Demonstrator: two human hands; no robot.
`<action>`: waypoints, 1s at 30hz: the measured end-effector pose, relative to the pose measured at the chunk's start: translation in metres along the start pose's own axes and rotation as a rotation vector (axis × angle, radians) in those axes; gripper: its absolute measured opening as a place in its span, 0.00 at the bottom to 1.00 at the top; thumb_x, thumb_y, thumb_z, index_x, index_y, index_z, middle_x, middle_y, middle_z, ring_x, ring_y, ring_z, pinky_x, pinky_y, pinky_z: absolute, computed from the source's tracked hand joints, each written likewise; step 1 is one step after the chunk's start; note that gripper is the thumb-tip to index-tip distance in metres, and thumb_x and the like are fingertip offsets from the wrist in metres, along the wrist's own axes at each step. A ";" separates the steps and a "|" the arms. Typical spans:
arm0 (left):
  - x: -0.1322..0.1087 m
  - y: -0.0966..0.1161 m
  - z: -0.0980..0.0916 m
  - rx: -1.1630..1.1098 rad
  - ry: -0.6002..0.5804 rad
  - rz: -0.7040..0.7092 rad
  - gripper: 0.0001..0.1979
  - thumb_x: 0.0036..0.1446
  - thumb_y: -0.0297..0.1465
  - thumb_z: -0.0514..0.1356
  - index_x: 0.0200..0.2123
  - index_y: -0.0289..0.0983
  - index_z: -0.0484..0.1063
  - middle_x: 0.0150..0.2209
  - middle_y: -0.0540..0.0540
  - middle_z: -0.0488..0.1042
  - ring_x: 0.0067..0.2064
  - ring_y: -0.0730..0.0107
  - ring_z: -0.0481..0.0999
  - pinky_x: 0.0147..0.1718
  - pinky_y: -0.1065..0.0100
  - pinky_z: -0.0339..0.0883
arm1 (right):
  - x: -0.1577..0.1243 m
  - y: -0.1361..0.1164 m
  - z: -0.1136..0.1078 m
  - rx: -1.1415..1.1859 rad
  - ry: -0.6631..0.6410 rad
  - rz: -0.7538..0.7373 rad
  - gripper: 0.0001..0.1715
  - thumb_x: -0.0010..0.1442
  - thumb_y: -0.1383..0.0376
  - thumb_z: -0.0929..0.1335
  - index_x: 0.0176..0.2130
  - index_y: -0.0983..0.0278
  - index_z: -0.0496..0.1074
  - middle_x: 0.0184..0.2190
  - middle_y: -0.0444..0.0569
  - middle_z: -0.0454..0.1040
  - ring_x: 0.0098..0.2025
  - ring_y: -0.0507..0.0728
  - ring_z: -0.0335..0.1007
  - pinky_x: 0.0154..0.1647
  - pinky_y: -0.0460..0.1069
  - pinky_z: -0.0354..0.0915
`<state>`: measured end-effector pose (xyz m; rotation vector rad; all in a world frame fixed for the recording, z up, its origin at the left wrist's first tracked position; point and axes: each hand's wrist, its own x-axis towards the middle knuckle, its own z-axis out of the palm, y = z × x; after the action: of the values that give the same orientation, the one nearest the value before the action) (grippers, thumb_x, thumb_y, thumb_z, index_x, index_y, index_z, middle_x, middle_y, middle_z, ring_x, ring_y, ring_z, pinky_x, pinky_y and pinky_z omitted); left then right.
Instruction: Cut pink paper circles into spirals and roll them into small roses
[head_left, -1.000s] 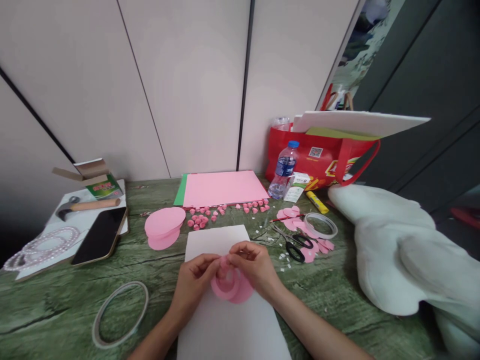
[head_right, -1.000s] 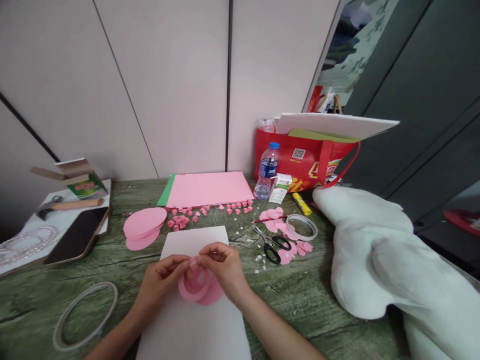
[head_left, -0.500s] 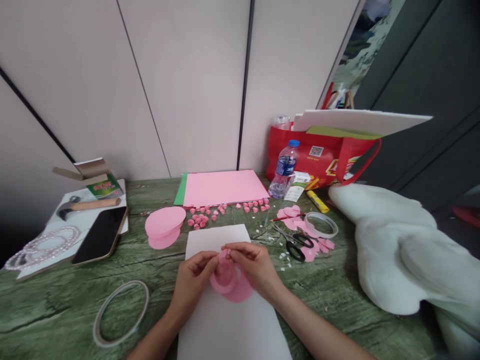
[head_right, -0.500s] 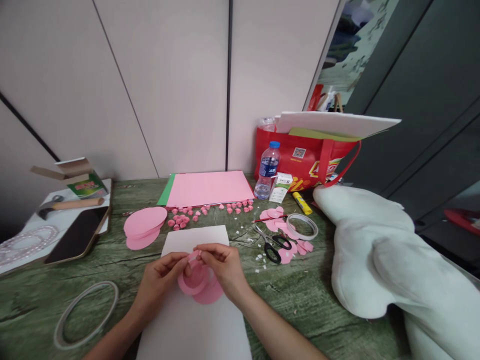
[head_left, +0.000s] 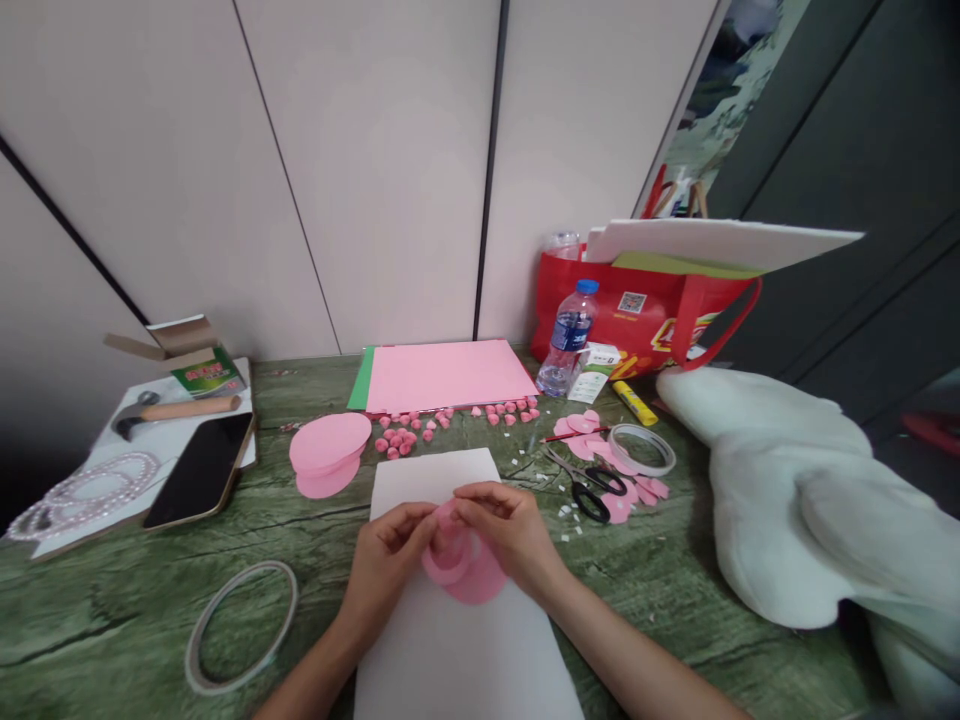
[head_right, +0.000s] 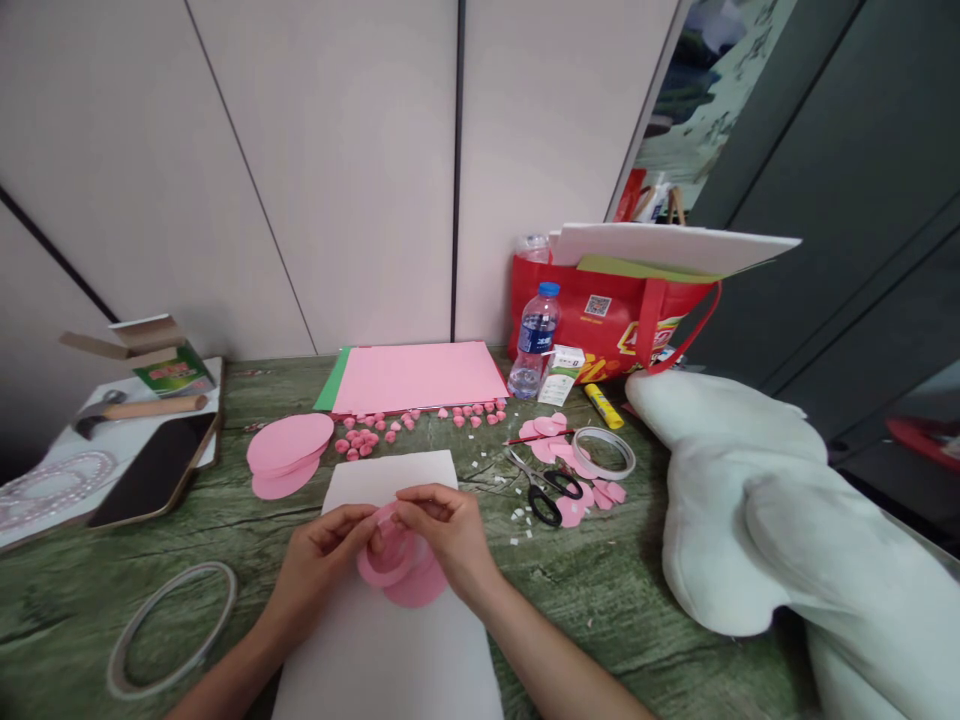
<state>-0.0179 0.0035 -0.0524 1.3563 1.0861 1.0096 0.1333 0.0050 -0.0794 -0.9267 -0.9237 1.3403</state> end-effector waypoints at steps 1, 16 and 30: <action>0.000 0.000 0.000 -0.005 0.006 0.007 0.08 0.50 0.33 0.59 0.31 0.34 0.74 0.20 0.52 0.72 0.24 0.76 0.69 0.26 0.76 0.62 | 0.000 0.000 0.000 -0.002 -0.011 0.000 0.10 0.44 0.63 0.73 0.30 0.65 0.76 0.23 0.46 0.77 0.25 0.52 0.72 0.29 0.46 0.67; 0.000 0.003 0.001 0.004 0.043 0.003 0.09 0.48 0.33 0.60 0.31 0.34 0.75 0.22 0.51 0.73 0.26 0.73 0.70 0.27 0.75 0.63 | 0.000 0.001 -0.001 -0.002 -0.007 -0.013 0.08 0.42 0.64 0.74 0.25 0.65 0.73 0.20 0.43 0.75 0.22 0.50 0.69 0.24 0.44 0.65; 0.000 0.002 0.001 0.031 0.082 0.029 0.09 0.48 0.33 0.60 0.30 0.35 0.76 0.20 0.50 0.73 0.27 0.71 0.72 0.28 0.73 0.65 | 0.001 0.002 -0.001 0.072 -0.026 0.009 0.12 0.43 0.62 0.73 0.31 0.65 0.76 0.25 0.48 0.77 0.27 0.53 0.72 0.33 0.47 0.68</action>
<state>-0.0170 0.0038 -0.0504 1.3688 1.1503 1.0815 0.1336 0.0059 -0.0814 -0.8609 -0.8863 1.3878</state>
